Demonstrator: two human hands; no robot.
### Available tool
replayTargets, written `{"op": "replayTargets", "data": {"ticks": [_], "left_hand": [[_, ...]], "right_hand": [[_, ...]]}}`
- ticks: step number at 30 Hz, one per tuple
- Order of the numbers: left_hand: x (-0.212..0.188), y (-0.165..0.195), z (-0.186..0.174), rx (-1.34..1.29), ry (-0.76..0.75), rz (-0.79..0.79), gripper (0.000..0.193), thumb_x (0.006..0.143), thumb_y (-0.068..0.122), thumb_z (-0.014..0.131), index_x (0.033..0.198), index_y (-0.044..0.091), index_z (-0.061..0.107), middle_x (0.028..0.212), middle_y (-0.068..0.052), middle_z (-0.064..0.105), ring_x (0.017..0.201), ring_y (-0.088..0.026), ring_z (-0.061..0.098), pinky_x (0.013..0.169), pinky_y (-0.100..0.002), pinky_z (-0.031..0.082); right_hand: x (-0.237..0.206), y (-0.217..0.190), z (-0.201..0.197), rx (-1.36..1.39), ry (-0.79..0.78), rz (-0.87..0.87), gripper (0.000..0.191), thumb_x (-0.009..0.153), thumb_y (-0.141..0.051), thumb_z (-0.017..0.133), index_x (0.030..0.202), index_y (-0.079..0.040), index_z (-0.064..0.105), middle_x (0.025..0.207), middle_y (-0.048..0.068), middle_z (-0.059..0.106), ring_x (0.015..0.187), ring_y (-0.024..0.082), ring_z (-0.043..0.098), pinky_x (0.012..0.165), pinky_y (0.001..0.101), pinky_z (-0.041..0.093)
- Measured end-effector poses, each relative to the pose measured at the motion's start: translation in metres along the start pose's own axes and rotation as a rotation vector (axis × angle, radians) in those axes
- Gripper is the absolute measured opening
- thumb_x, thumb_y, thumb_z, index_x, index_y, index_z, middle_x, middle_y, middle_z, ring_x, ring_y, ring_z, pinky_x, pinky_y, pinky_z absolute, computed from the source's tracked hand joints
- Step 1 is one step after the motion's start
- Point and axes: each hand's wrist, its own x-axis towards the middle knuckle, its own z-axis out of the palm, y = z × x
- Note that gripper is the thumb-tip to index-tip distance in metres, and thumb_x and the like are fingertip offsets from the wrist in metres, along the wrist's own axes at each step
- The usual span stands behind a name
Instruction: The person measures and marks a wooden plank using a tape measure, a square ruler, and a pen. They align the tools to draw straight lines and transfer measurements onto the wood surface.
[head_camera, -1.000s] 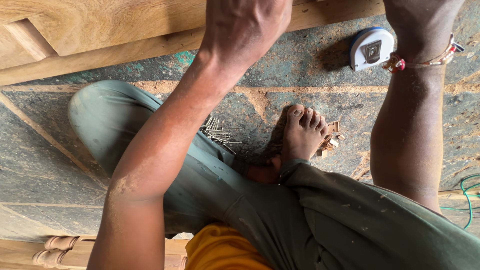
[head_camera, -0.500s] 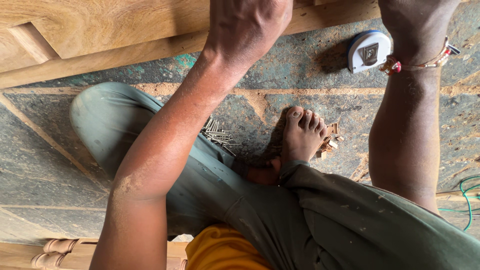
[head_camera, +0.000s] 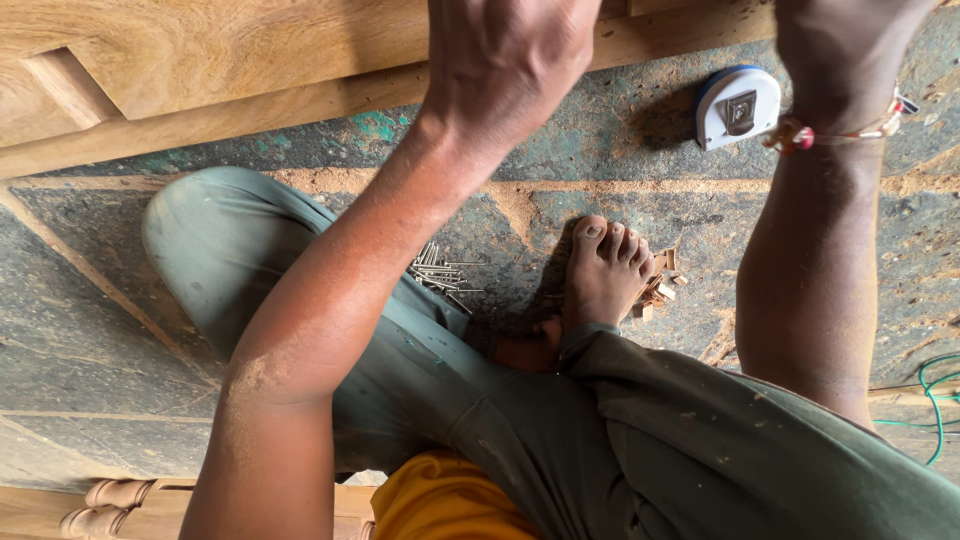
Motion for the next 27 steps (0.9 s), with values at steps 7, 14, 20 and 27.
{"op": "replayTargets", "data": {"ticks": [7, 14, 20, 27], "left_hand": [[0.005, 0.027, -0.009, 0.14, -0.093, -0.043, 0.019, 0.103, 0.008, 0.065, 0.121, 0.003, 0.065, 0.107, -0.011, 0.061, 0.101, -0.024, 0.059, 0.085, -0.044, 0.054], [0.017, 0.043, -0.03, 0.275, -0.217, -0.042, 0.039, 0.107, 0.013, 0.062, 0.14, -0.007, 0.055, 0.143, -0.021, 0.053, 0.132, -0.037, 0.053, 0.115, -0.056, 0.049], [0.023, 0.047, -0.026, 0.508, -0.231, -0.029, 0.043, 0.114, 0.019, 0.059, 0.15, -0.002, 0.05, 0.137, -0.022, 0.056, 0.129, -0.038, 0.056, 0.083, -0.042, 0.064], [0.022, 0.049, -0.014, 0.847, -0.15, -0.002, 0.045, 0.103, -0.006, 0.058, 0.148, -0.003, 0.052, 0.139, -0.024, 0.059, 0.129, -0.049, 0.056, 0.048, -0.023, 0.05]], "right_hand": [[0.008, -0.006, 0.003, 0.016, 0.011, -0.012, 0.018, 0.108, 0.011, 0.071, 0.123, 0.008, 0.063, 0.117, 0.01, 0.061, 0.097, 0.018, 0.06, 0.082, 0.0289, 0.05], [0.021, -0.017, 0.004, 0.034, 0.02, -0.038, 0.018, 0.108, 0.011, 0.071, 0.124, 0.008, 0.063, 0.117, 0.01, 0.061, 0.098, 0.017, 0.06, 0.083, 0.0288, 0.05], [0.036, -0.029, 0.007, 0.044, 0.017, -0.063, 0.019, 0.108, 0.011, 0.072, 0.125, 0.008, 0.063, 0.118, 0.01, 0.061, 0.098, 0.017, 0.06, 0.083, 0.0288, 0.05], [0.068, -0.05, 0.075, 0.098, -0.152, -0.088, 0.02, 0.108, 0.011, 0.072, 0.125, 0.008, 0.063, 0.119, 0.01, 0.061, 0.099, 0.017, 0.06, 0.083, 0.0287, 0.051]]}}
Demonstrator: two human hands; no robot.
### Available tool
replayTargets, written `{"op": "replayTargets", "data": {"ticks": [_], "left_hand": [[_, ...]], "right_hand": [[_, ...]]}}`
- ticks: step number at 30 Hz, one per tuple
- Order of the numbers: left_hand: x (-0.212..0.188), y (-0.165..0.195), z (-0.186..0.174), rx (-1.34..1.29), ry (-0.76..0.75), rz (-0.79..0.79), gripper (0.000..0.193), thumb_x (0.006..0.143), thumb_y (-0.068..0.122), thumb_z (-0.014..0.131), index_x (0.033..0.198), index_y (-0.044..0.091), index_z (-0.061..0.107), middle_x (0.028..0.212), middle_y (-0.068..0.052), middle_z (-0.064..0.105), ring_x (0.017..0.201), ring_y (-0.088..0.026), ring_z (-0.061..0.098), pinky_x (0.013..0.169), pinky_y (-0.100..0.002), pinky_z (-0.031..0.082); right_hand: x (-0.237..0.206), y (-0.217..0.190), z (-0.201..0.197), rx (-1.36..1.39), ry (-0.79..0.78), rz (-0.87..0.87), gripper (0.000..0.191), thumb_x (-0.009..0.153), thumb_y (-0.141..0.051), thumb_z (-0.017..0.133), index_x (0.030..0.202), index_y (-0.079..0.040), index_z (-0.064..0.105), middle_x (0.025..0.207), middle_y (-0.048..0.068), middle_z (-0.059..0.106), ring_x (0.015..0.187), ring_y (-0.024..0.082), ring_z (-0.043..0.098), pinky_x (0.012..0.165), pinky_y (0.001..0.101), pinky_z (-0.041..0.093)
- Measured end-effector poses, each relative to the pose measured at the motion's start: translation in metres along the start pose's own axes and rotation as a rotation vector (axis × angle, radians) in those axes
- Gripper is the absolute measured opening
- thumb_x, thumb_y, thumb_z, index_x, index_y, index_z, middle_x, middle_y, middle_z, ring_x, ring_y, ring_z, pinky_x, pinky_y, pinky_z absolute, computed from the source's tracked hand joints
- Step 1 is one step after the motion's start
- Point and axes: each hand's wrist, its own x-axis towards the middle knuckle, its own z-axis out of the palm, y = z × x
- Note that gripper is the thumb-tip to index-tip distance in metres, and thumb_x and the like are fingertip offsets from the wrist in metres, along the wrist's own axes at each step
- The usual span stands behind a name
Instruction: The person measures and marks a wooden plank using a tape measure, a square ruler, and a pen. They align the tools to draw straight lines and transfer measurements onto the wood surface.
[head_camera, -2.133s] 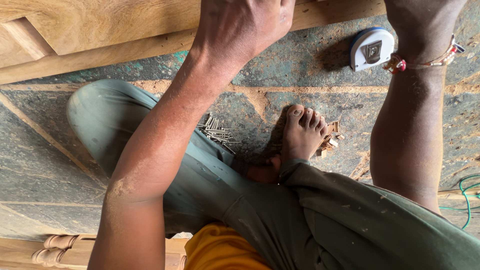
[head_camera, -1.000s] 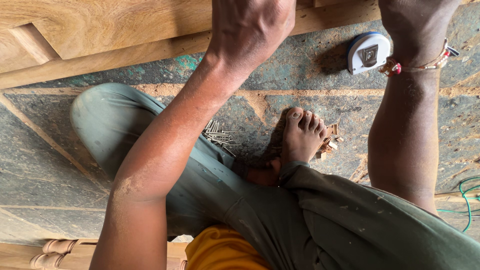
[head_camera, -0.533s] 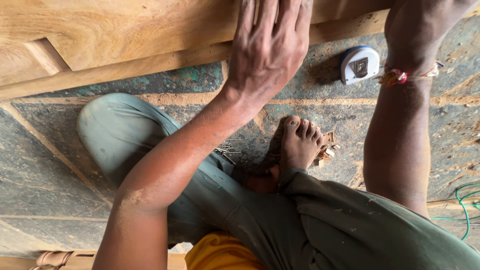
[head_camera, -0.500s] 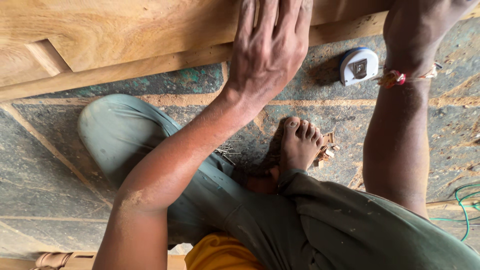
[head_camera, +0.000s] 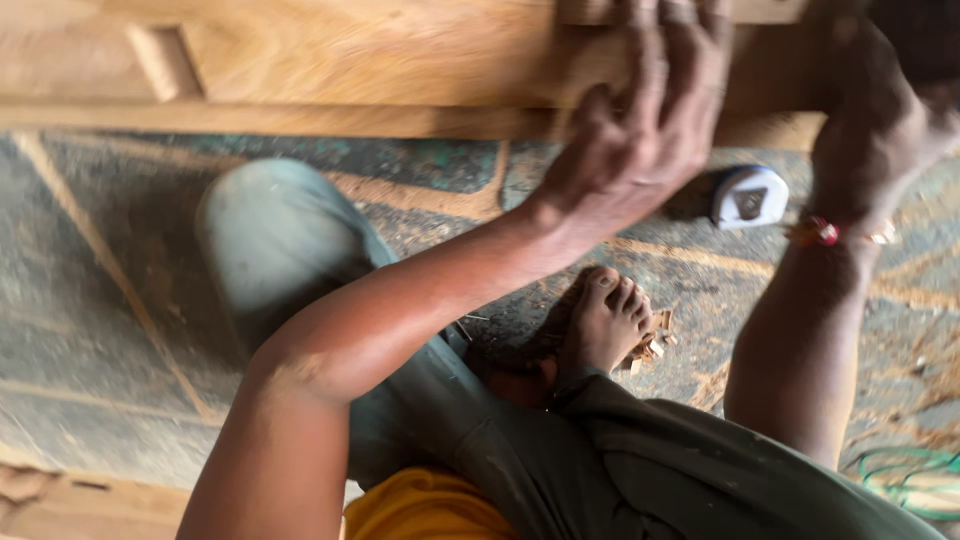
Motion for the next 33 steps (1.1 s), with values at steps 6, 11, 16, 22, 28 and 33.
{"op": "replayTargets", "data": {"ticks": [6, 11, 16, 22, 28, 33], "left_hand": [[0.004, -0.001, 0.0, -0.041, 0.001, 0.043, 0.034, 0.116, 0.013, 0.054, 0.146, 0.0, 0.059, 0.134, -0.025, 0.065, 0.122, -0.052, 0.063, 0.081, -0.033, 0.069], [0.006, -0.005, -0.004, -0.068, 0.006, -0.017, 0.034, 0.117, 0.016, 0.061, 0.147, 0.0, 0.056, 0.136, -0.027, 0.063, 0.125, -0.052, 0.061, 0.064, -0.032, 0.063], [0.008, -0.011, -0.012, -0.1, -0.012, -0.011, 0.037, 0.115, 0.015, 0.059, 0.147, -0.002, 0.057, 0.135, -0.028, 0.064, 0.124, -0.051, 0.062, 0.065, -0.032, 0.063], [0.01, -0.019, -0.018, -0.102, -0.018, -0.016, 0.038, 0.112, 0.016, 0.058, 0.147, 0.0, 0.058, 0.133, -0.026, 0.065, 0.123, -0.047, 0.062, 0.056, -0.028, 0.057], [0.012, -0.023, -0.021, -0.11, -0.028, 0.001, 0.04, 0.112, 0.016, 0.06, 0.149, 0.0, 0.058, 0.132, -0.026, 0.065, 0.122, -0.047, 0.062, 0.058, -0.029, 0.059], [0.011, -0.022, -0.021, -0.131, -0.027, 0.008, 0.041, 0.113, 0.019, 0.058, 0.149, -0.001, 0.058, 0.132, -0.027, 0.065, 0.122, -0.047, 0.062, 0.058, -0.029, 0.059]], "right_hand": [[0.01, -0.031, 0.041, -0.142, -0.215, -0.146, 0.033, 0.107, 0.014, 0.068, 0.137, 0.007, 0.055, 0.134, 0.011, 0.061, 0.117, 0.019, 0.066, 0.098, 0.0317, 0.059], [0.01, -0.033, 0.039, -0.235, -0.286, -0.213, 0.034, 0.107, 0.018, 0.061, 0.139, 0.008, 0.055, 0.136, 0.012, 0.059, 0.116, 0.02, 0.067, 0.098, 0.0322, 0.061], [0.013, -0.02, 0.028, -0.329, -0.263, -0.203, 0.026, 0.108, 0.016, 0.06, 0.133, 0.009, 0.061, 0.131, 0.017, 0.066, 0.108, 0.024, 0.073, 0.091, 0.0325, 0.064], [0.015, -0.022, 0.032, -0.318, -0.228, -0.154, 0.026, 0.11, 0.016, 0.065, 0.135, 0.008, 0.06, 0.124, 0.02, 0.073, 0.105, 0.026, 0.078, 0.091, 0.0324, 0.067], [0.016, -0.025, 0.036, -0.224, -0.348, -0.282, 0.043, 0.106, 0.028, 0.054, 0.145, 0.008, 0.05, 0.142, 0.021, 0.06, 0.123, 0.031, 0.07, 0.104, 0.0363, 0.064], [0.016, -0.022, 0.035, -0.213, -0.277, -0.181, 0.04, 0.106, 0.027, 0.057, 0.141, 0.008, 0.054, 0.137, 0.019, 0.065, 0.12, 0.03, 0.073, 0.102, 0.0369, 0.06]]}}
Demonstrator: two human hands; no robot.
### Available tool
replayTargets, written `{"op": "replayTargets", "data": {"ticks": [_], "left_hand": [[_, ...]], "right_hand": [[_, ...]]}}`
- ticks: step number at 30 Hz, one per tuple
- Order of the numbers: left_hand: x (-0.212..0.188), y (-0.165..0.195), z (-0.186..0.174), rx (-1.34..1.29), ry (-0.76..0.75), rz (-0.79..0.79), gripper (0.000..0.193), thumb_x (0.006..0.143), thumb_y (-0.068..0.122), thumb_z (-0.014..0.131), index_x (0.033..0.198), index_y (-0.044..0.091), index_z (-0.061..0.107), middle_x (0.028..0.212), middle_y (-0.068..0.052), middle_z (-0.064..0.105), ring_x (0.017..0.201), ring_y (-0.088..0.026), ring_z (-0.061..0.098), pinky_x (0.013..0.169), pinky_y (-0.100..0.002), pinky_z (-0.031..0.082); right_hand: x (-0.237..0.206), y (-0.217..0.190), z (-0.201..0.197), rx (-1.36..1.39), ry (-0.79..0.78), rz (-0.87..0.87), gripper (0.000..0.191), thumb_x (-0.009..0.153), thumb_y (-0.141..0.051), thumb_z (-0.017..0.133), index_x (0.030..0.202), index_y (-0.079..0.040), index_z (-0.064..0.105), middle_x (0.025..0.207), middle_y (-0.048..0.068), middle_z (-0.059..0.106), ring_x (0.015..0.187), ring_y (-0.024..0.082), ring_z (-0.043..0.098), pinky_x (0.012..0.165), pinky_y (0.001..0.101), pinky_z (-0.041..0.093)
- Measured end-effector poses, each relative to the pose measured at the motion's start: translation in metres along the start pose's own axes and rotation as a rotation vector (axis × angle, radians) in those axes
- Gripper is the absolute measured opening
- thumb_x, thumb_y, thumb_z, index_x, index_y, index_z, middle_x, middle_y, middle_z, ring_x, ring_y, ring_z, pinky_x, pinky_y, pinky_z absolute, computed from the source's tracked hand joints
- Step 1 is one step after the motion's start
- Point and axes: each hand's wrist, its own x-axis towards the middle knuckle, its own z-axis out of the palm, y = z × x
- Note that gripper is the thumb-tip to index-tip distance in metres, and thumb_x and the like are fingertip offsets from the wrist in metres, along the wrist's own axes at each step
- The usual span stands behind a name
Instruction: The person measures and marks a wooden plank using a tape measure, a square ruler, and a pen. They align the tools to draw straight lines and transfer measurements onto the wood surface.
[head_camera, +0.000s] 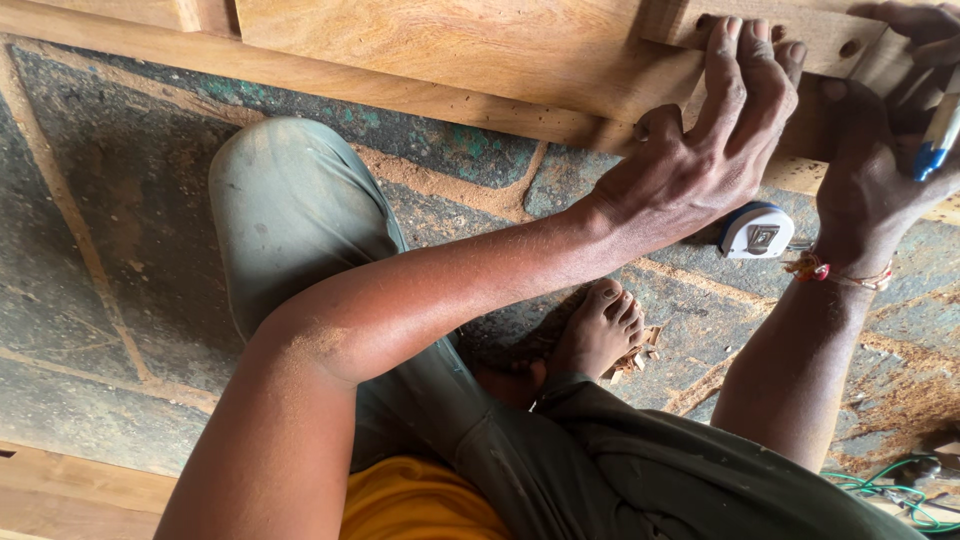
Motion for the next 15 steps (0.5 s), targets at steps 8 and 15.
{"op": "replayTargets", "data": {"ticks": [8, 15], "left_hand": [[0.0, 0.003, 0.001, -0.034, -0.007, -0.033, 0.039, 0.116, 0.017, 0.056, 0.149, -0.003, 0.055, 0.137, -0.028, 0.062, 0.128, -0.048, 0.059, 0.053, -0.027, 0.054], [-0.005, 0.009, 0.006, -0.026, -0.002, -0.023, 0.04, 0.112, 0.012, 0.057, 0.15, 0.0, 0.057, 0.135, -0.026, 0.063, 0.124, -0.047, 0.061, 0.058, -0.027, 0.059]], "right_hand": [[0.001, -0.007, 0.002, 0.019, -0.045, -0.066, 0.046, 0.104, 0.03, 0.053, 0.143, 0.007, 0.051, 0.141, 0.018, 0.06, 0.127, 0.028, 0.065, 0.112, 0.0374, 0.059], [0.007, -0.016, 0.008, 0.041, -0.084, -0.122, 0.05, 0.102, 0.035, 0.052, 0.141, 0.004, 0.048, 0.141, 0.016, 0.058, 0.129, 0.025, 0.058, 0.117, 0.0363, 0.056]]}}
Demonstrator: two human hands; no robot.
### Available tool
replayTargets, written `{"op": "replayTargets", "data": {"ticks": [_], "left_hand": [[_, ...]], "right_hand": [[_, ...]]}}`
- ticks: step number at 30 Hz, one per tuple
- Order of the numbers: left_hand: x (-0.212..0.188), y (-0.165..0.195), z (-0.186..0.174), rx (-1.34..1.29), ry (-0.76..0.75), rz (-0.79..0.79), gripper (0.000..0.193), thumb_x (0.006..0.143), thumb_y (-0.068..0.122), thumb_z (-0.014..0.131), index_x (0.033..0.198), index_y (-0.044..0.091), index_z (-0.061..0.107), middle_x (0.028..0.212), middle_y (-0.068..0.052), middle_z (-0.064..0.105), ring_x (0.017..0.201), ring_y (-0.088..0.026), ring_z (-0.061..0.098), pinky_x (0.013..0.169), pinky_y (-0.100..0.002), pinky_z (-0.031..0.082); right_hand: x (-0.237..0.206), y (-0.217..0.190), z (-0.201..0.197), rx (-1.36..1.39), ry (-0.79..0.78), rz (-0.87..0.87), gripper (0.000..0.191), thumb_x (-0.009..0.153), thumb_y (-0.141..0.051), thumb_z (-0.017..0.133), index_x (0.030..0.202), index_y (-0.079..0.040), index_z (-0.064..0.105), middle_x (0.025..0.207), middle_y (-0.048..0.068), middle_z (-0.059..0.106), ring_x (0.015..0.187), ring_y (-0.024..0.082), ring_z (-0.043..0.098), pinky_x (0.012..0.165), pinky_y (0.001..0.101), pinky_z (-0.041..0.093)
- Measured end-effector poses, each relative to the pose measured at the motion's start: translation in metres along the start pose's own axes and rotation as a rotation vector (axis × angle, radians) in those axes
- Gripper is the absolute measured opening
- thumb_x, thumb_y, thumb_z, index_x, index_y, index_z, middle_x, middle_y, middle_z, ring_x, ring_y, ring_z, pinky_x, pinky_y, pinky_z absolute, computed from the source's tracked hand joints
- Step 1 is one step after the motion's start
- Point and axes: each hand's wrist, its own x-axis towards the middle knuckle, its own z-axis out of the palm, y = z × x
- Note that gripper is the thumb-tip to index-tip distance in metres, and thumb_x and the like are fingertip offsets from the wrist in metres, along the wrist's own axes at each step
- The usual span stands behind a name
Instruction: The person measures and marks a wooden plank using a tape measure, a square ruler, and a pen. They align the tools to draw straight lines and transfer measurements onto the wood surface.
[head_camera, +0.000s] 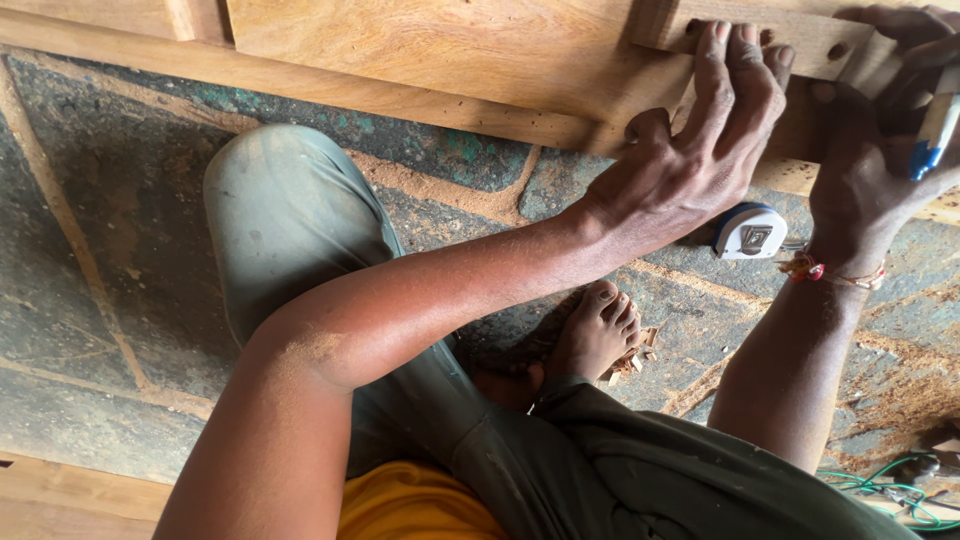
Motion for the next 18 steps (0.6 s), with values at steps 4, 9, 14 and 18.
{"op": "replayTargets", "data": {"ticks": [4, 9, 14, 18], "left_hand": [[0.002, 0.008, 0.016, 0.026, 0.069, -0.067, 0.034, 0.113, 0.002, 0.057, 0.146, -0.003, 0.055, 0.141, -0.028, 0.059, 0.131, -0.051, 0.057, 0.058, -0.028, 0.059], [-0.003, 0.014, 0.023, -0.011, 0.067, -0.035, 0.043, 0.106, -0.001, 0.065, 0.148, -0.001, 0.059, 0.139, -0.025, 0.059, 0.129, -0.046, 0.058, 0.058, -0.028, 0.06], [-0.002, -0.002, 0.033, -0.166, 0.102, 0.046, 0.036, 0.108, 0.001, 0.068, 0.144, 0.001, 0.061, 0.131, -0.019, 0.06, 0.122, -0.036, 0.057, 0.071, -0.032, 0.063], [0.007, -0.018, 0.042, -0.511, 0.145, 0.02, 0.024, 0.109, 0.014, 0.073, 0.13, 0.003, 0.069, 0.121, -0.006, 0.063, 0.112, -0.021, 0.057, 0.089, -0.033, 0.062]], "right_hand": [[0.0, 0.001, -0.001, 0.087, 0.052, -0.001, 0.055, 0.098, 0.033, 0.056, 0.141, 0.002, 0.043, 0.139, 0.016, 0.059, 0.128, 0.025, 0.062, 0.11, 0.0349, 0.057], [-0.011, 0.016, -0.013, 0.318, 0.3, 0.171, 0.053, 0.098, 0.029, 0.061, 0.14, 0.001, 0.045, 0.121, 0.013, 0.061, 0.108, 0.022, 0.063, 0.09, 0.0309, 0.055], [-0.026, 0.032, -0.019, 0.273, 0.435, 0.207, 0.064, 0.104, 0.028, 0.072, 0.146, -0.004, 0.037, 0.115, 0.015, 0.063, 0.098, 0.024, 0.065, 0.087, 0.0336, 0.058], [-0.035, 0.049, -0.021, 0.283, 0.483, 0.15, 0.076, 0.097, 0.025, 0.077, 0.149, -0.007, 0.032, 0.127, 0.014, 0.06, 0.106, 0.024, 0.063, 0.093, 0.0372, 0.059]]}}
